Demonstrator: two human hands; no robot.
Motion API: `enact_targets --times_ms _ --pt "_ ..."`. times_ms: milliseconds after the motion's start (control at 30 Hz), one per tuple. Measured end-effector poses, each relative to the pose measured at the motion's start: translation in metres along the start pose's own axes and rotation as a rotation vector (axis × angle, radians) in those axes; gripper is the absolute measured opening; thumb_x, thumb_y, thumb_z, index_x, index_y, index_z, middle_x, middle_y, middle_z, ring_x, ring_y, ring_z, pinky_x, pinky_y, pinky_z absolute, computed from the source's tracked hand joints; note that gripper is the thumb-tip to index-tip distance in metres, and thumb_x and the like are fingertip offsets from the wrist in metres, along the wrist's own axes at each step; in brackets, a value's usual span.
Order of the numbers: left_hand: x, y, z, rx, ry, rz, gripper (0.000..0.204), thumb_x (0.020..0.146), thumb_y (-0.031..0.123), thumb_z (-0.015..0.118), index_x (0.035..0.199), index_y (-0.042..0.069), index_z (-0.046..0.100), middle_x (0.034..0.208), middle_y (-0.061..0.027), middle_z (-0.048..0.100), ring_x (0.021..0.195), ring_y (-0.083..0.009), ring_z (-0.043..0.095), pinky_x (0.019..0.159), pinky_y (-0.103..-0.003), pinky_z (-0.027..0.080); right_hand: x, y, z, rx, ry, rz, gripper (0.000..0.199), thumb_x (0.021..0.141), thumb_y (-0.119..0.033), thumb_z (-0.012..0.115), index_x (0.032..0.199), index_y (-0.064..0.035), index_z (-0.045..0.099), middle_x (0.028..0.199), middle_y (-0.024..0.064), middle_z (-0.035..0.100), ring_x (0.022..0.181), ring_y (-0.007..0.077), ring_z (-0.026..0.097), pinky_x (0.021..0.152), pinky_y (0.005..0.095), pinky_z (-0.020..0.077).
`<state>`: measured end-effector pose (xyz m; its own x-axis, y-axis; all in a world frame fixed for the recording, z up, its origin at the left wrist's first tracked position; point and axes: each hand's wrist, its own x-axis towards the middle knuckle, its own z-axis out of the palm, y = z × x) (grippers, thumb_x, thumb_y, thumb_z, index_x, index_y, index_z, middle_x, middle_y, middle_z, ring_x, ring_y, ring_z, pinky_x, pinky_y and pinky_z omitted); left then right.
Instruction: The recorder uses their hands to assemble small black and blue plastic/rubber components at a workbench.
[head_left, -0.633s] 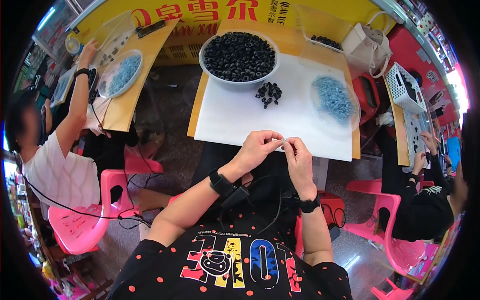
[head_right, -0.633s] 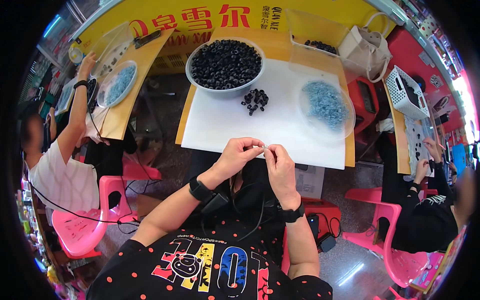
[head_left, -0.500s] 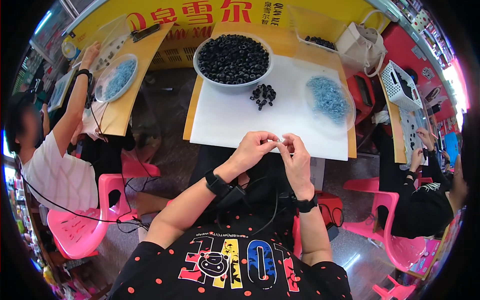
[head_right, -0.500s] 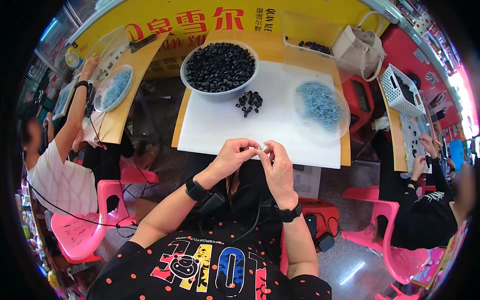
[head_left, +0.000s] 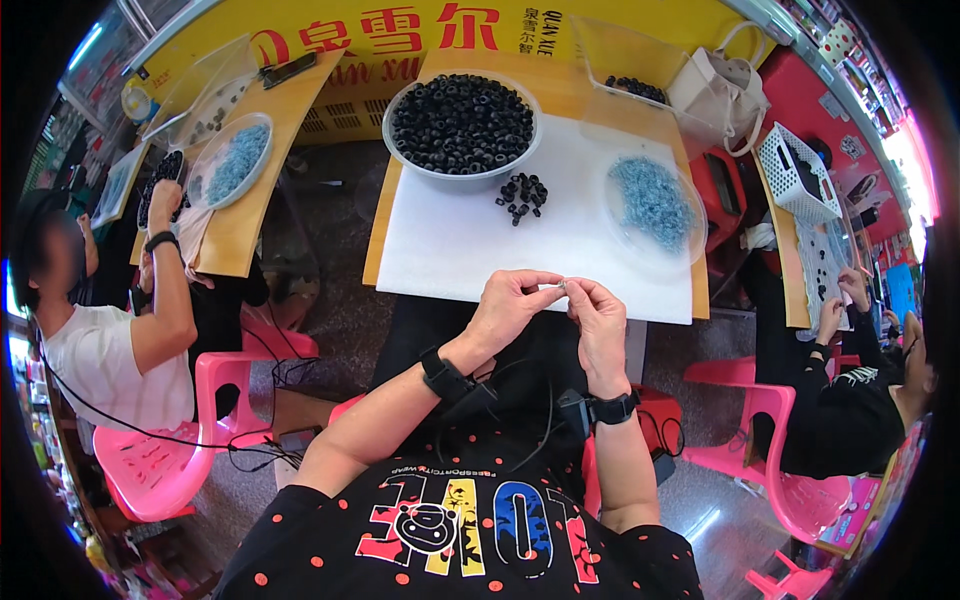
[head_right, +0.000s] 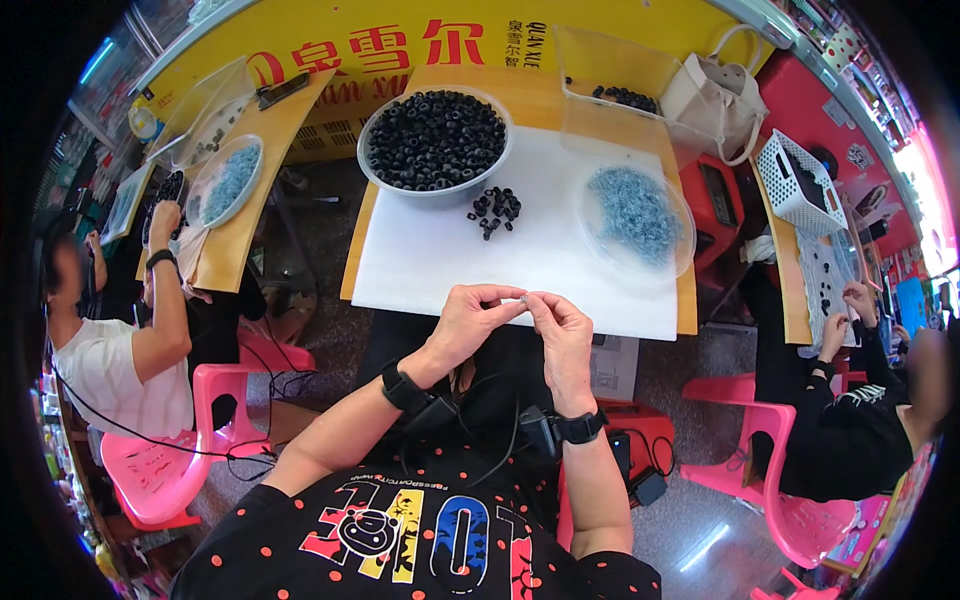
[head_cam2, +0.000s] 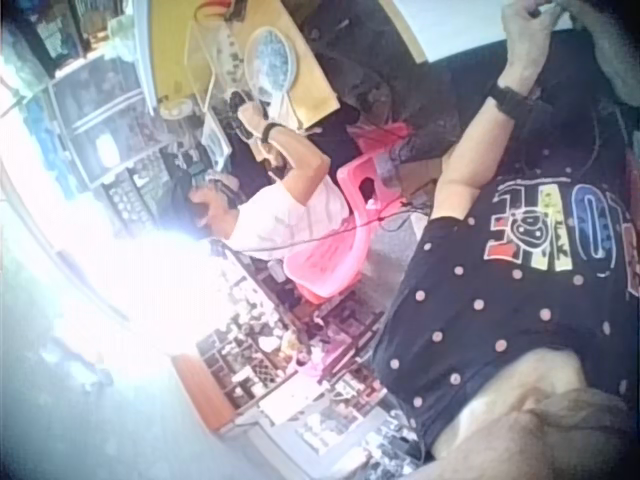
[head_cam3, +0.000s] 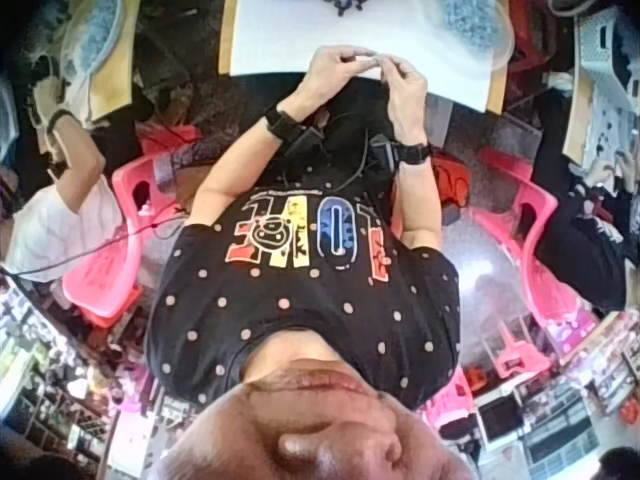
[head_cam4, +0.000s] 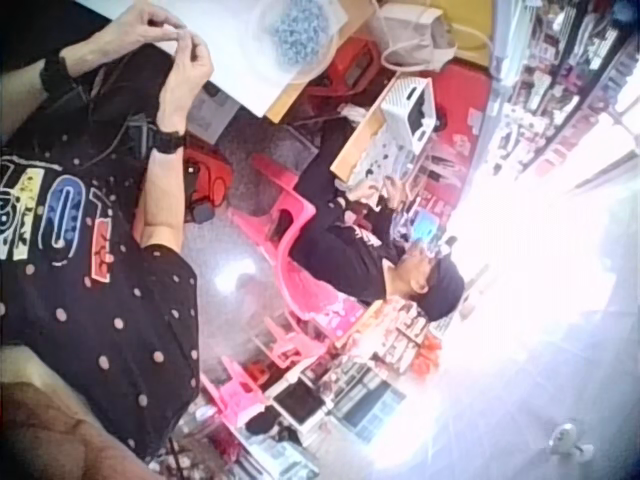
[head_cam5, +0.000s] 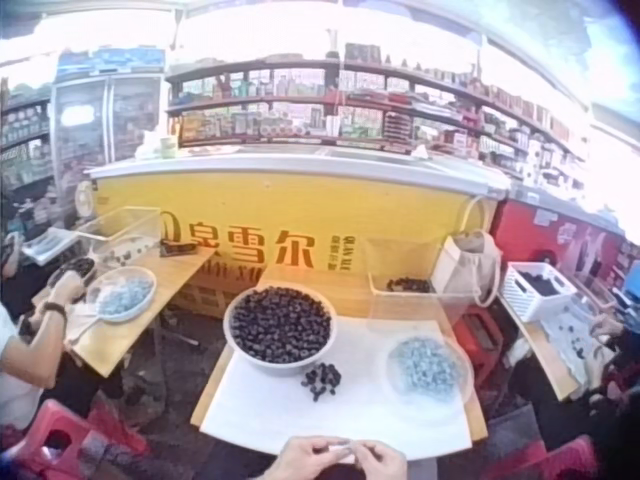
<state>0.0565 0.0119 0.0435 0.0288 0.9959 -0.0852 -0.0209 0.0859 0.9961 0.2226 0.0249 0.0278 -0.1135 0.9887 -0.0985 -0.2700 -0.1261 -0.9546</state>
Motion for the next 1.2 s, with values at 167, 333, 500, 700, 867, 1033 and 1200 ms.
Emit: enact_targets --times_ms 167,333,500,700,867,1033,1200 --pt "-0.002 -0.002 0.009 -0.145 0.029 -0.050 0.023 0.095 0.015 0.070 0.108 -0.003 0.075 0.080 0.0037 0.067 0.070 -0.0006 0.051 0.060 -0.019 0.041 -0.003 -0.004 0.012 -0.279 0.098 -0.156 0.017 0.095 -0.013 0.071 0.101 0.0027 0.072 0.088 0.0023 0.069 0.076 0.0079 0.058 0.068 0.0228 0.0468" --pt "0.002 -0.016 0.005 -0.130 0.051 -0.049 0.023 0.095 0.015 0.071 0.109 -0.002 0.074 0.078 0.0040 0.066 0.070 -0.0007 0.051 0.060 -0.019 0.042 -0.007 -0.018 0.019 -0.605 0.079 -0.312 0.018 0.095 -0.013 0.070 0.101 0.0036 0.070 0.091 0.0078 0.069 0.078 0.0106 0.061 0.070 0.0241 0.0479" --pt "-0.004 -0.002 0.000 0.020 0.021 -0.082 0.022 0.094 0.014 0.070 0.109 -0.003 0.073 0.079 0.0025 0.067 0.072 -0.0009 0.053 0.061 -0.018 0.043 -0.008 -0.012 0.011 -0.577 0.074 -0.219 0.021 0.097 -0.016 0.067 0.103 0.0040 0.070 0.090 0.0074 0.070 0.080 0.0113 0.061 0.072 0.0256 0.0487" --pt "-0.003 -0.014 0.007 -0.045 0.034 -0.005 0.026 0.095 0.012 0.068 0.115 -0.004 0.071 0.092 -0.0049 0.074 0.079 -0.0039 0.060 0.069 -0.019 0.048 -0.004 0.005 0.002 -0.400 0.032 -0.101 0.026 0.101 -0.019 0.062 0.105 0.0050 0.068 0.089 0.0058 0.071 0.083 0.0091 0.060 0.074 0.0248 0.0487" --pt "0.001 -0.009 0.007 -0.015 0.016 0.034 0.028 0.097 0.011 0.065 0.118 -0.006 0.069 0.097 -0.0082 0.075 0.086 -0.0075 0.064 0.076 -0.022 0.051 -0.002 -0.005 0.008 -0.526 0.037 -0.150 0.027 0.102 -0.021 0.061 0.104 0.0052 0.068 0.089 0.0049 0.071 0.083 0.0091 0.061 0.076 0.0253 0.0491" --pt "0.020 -0.020 0.011 -0.108 0.046 0.050 0.029 0.098 0.015 0.066 0.119 -0.005 0.069 0.087 -0.0033 0.071 0.075 -0.0045 0.057 0.065 -0.021 0.045 0.025 -0.002 -0.009 -0.387 0.006 -0.092 0.025 0.100 -0.018 0.062 0.100 0.0053 0.070 0.085 0.0049 0.070 0.080 0.0081 0.059 0.073 0.0249 0.0477" --pt "0.045 -0.026 0.001 -0.607 0.024 -0.269 0.027 0.101 0.018 0.062 0.120 0.000 0.066 0.066 0.0058 0.049 0.055 -0.0037 0.039 0.051 -0.023 0.031 0.077 -0.036 -0.028 -0.466 0.106 -0.164 0.022 0.097 -0.016 0.063 0.097 0.0043 0.071 0.083 0.0038 0.069 0.077 0.0090 0.060 0.068 0.0255 0.0468"
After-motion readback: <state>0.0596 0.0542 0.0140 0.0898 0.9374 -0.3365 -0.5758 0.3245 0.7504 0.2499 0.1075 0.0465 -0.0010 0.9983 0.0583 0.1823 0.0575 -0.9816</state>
